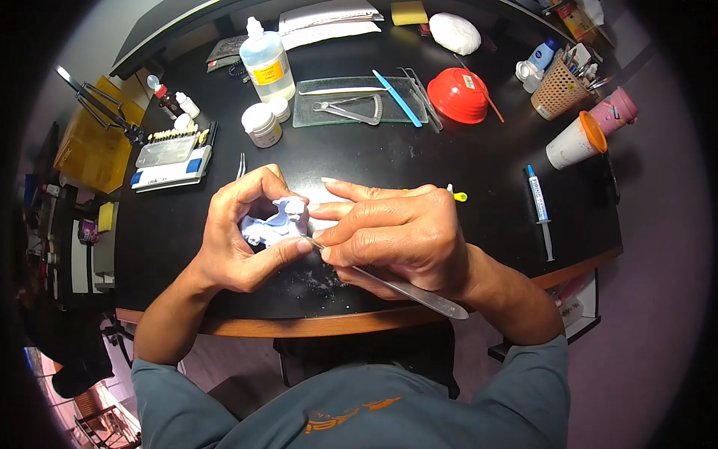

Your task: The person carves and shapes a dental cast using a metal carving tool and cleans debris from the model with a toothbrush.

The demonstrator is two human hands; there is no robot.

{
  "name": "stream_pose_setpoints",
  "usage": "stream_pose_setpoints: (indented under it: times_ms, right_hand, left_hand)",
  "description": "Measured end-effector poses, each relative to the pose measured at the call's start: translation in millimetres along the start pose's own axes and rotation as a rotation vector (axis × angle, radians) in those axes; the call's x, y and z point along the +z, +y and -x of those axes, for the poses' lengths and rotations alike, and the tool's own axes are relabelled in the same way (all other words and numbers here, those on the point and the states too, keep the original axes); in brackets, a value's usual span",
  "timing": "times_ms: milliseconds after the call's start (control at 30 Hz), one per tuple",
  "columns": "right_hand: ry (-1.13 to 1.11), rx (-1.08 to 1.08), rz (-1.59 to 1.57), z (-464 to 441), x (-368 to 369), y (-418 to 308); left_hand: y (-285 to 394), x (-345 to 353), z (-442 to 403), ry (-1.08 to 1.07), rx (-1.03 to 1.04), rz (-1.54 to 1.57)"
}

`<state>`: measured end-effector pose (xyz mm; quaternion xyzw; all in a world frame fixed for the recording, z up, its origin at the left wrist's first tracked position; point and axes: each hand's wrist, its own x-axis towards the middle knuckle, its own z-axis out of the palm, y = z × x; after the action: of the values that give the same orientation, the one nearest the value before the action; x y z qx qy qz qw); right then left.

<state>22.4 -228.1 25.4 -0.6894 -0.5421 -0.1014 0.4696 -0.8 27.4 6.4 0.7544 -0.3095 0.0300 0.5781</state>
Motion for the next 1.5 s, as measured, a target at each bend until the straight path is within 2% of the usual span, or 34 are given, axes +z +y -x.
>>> stream_pose_setpoints:
  times_ms: [133, 333, 733, 933, 1133, 1500]
  right_hand:
    - [0.002, -0.007, -0.008, 0, -1, 0]
    - [-0.001, -0.025, -0.017, 0, -3, -2]
    - [0.035, -0.052, 0.005, 1, -1, 0]
    - [0.115, 0.001, -0.161, 3, 4, 2]
    - [0.106, -0.012, -0.149, 2, 5, 1]
    - [0.110, -0.022, -0.162, 3, 6, 3]
  left_hand:
    - [4, 1, 1, -0.007, -0.080, 0.089]
    - [-2, 4, 2, -0.022, -0.054, 0.252]
    - [-4, 9, 1, -0.034, -0.165, 0.515]
    - [-8, 10, 0, -0.032, -0.111, 0.497]
    - [-5, 4, 2, -0.072, -0.165, 0.500]
    - [-4, 4, -1, -0.058, -0.109, 0.442]
